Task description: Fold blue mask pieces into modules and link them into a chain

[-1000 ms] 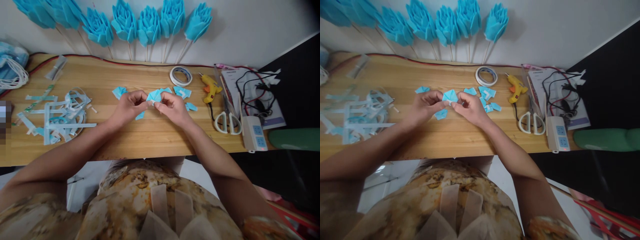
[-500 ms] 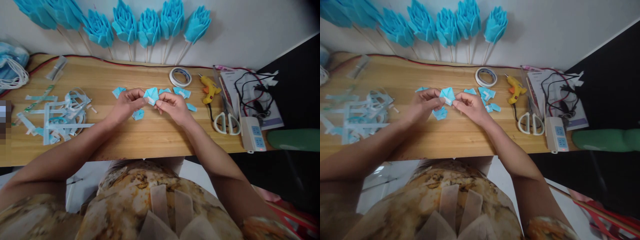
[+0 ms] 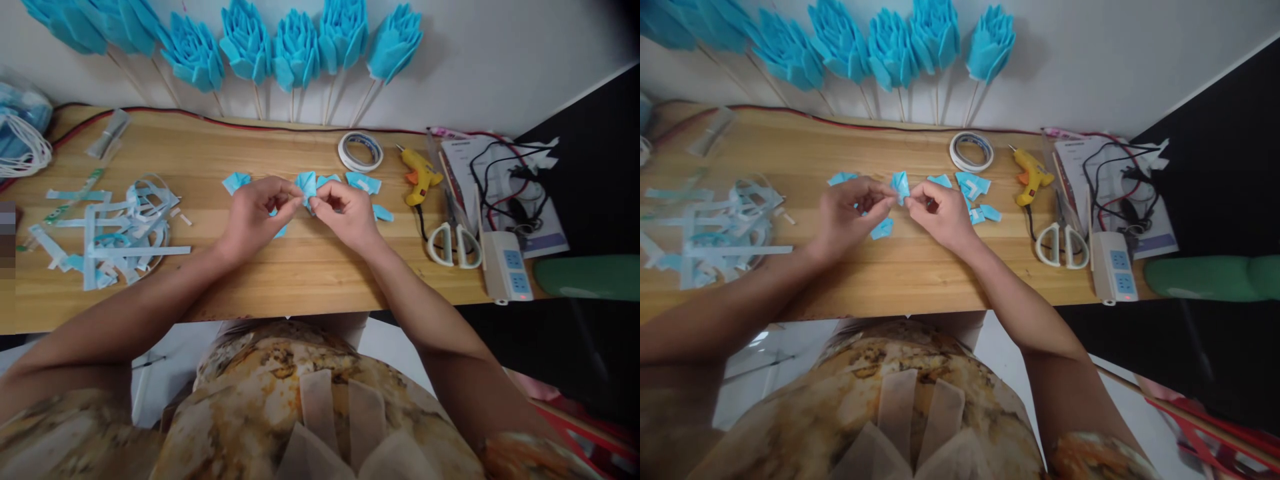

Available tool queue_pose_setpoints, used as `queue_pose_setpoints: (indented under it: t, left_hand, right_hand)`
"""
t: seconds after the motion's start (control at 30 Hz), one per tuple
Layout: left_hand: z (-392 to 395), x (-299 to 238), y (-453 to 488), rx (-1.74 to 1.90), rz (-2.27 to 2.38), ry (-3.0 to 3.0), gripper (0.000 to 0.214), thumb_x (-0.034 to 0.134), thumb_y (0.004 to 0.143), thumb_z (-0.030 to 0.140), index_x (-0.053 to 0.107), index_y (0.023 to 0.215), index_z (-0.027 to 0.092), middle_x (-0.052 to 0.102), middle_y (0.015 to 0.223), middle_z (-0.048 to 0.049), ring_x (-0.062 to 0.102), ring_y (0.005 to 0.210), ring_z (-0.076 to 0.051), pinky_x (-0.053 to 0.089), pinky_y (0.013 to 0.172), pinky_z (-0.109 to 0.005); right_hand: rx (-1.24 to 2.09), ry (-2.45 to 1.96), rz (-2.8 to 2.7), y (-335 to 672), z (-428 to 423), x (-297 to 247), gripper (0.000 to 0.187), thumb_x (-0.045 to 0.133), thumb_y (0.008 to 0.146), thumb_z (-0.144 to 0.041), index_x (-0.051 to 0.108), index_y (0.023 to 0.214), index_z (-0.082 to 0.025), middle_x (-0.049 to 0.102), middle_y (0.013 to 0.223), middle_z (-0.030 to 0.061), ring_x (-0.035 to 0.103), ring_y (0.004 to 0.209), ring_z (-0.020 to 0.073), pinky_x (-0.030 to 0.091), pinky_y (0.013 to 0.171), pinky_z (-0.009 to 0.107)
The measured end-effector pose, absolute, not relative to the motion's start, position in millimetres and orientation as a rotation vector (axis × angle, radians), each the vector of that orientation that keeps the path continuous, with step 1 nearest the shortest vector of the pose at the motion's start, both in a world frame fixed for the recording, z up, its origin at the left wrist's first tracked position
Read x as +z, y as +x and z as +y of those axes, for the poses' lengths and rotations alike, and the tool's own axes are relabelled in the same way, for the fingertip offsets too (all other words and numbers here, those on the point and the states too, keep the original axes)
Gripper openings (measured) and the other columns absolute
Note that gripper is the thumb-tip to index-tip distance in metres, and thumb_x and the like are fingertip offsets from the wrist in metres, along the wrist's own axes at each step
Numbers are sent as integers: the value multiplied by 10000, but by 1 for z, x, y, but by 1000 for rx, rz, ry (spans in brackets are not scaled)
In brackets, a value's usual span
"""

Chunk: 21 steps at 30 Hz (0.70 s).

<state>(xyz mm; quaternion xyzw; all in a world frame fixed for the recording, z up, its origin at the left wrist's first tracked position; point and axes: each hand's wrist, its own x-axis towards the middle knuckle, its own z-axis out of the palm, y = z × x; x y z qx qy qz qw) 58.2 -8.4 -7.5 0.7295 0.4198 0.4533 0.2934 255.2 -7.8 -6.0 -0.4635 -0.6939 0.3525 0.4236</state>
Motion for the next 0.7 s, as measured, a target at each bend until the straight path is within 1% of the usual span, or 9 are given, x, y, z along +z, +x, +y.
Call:
queue_pose_setpoints:
  t: [0.1, 0.2, 0.33, 0.53, 0.7]
  left_hand:
    - [-8, -8, 57, 1189, 1121, 2019, 157, 697, 932, 386, 753, 897, 244, 602, 651, 15, 504, 607, -145, 375, 598, -310]
    - [-7, -9, 56, 1176, 1123, 2066, 102, 688, 915, 311, 765, 892, 249, 604, 651, 12, 510, 613, -149, 380, 613, -314]
    - [-6, -11, 56, 1174, 1134, 2086, 90, 690, 900, 305, 751, 861, 252, 611, 657, 6, 512, 618, -157, 397, 627, -318]
    - [-7, -9, 57, 1133, 1147, 2082, 125, 679, 887, 321, 732, 799, 249, 582, 623, 5, 521, 630, -170, 412, 632, -326]
    - [-7, -6, 57, 1144, 1119, 2105, 136, 621, 880, 244, 717, 786, 221, 655, 684, -7, 516, 605, -144, 414, 624, -312]
  right_hand:
    - [857, -1138, -1748, 255, -9, -6, 202, 650, 862, -304, 561, 702, -220, 563, 645, -46, 429, 584, 95, 369, 580, 265]
    - [817, -1094, -1775, 255, -9, -7, 184, 636, 863, -298, 571, 709, -219, 567, 657, -41, 442, 584, 95, 382, 587, 268]
    - [766, -1088, -1823, 255, -10, -7, 174, 626, 858, -261, 549, 706, -226, 540, 649, -43, 434, 596, 102, 395, 604, 268]
    - [713, -1103, -1869, 254, -10, -7, 175, 612, 852, -220, 529, 698, -231, 513, 635, -44, 427, 609, 110, 406, 621, 270]
    - [714, -1085, -1868, 254, -10, -7, 169, 611, 850, -229, 533, 700, -230, 532, 647, -39, 432, 608, 109, 407, 619, 271]
